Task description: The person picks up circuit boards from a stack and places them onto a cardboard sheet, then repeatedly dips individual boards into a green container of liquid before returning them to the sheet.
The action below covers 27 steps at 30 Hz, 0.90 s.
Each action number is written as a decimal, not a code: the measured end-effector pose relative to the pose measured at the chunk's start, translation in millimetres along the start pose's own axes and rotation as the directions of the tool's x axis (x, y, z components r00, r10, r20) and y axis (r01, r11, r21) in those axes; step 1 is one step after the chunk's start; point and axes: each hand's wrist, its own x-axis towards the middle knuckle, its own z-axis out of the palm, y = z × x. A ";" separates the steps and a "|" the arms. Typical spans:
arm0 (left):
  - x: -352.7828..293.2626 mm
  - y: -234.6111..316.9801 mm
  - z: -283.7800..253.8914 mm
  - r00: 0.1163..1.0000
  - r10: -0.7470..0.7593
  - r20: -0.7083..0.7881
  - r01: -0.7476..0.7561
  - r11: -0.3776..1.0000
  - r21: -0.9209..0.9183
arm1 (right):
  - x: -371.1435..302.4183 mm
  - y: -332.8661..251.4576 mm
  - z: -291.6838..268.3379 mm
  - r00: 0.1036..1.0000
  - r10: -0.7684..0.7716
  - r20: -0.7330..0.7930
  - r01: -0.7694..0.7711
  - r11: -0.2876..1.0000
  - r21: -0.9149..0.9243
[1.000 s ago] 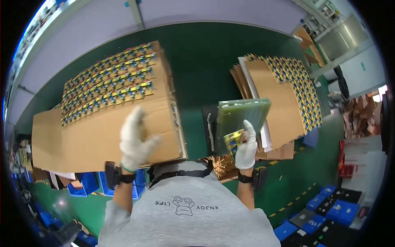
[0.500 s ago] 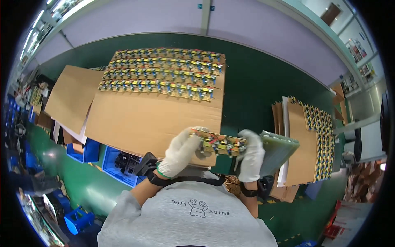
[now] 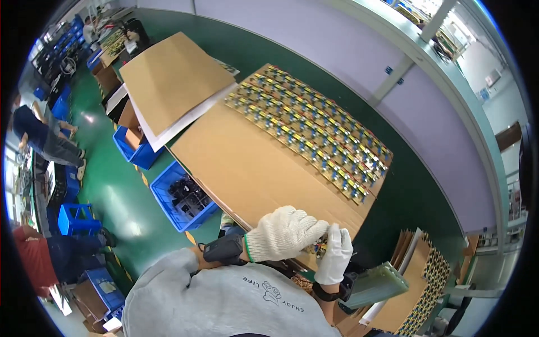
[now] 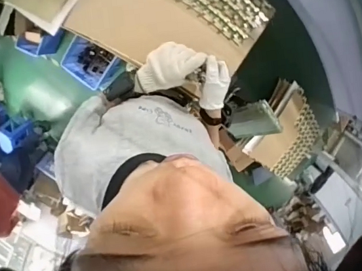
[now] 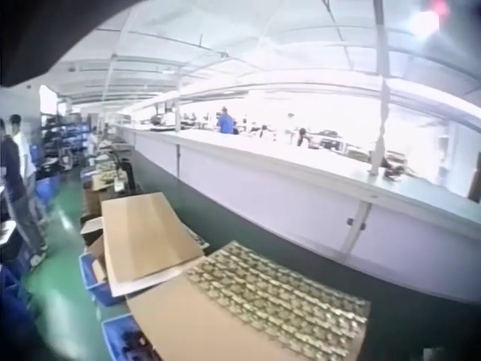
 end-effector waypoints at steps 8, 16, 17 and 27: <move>-26.6 -88.6 -55.8 0.997 -0.008 0.079 0.030 0.959 -0.282 | -0.2 -9.4 89.2 0.962 0.187 0.198 -0.237 0.932 0.272; -80.8 -202.8 -109.2 0.914 -0.377 0.149 0.395 0.911 -0.117 | 23.7 -1.7 229.1 0.999 0.042 0.036 -0.034 0.981 -0.192; -85.1 -214.6 -115.7 0.891 -0.431 0.141 0.447 0.888 -0.107 | 34.2 0.4 239.6 0.985 0.099 0.145 -0.054 0.956 -0.287; -130.4 -272.5 -143.1 0.764 -0.636 0.108 0.644 0.761 -0.073 | 67.1 16.8 222.7 0.881 -0.270 0.388 0.469 0.396 -0.789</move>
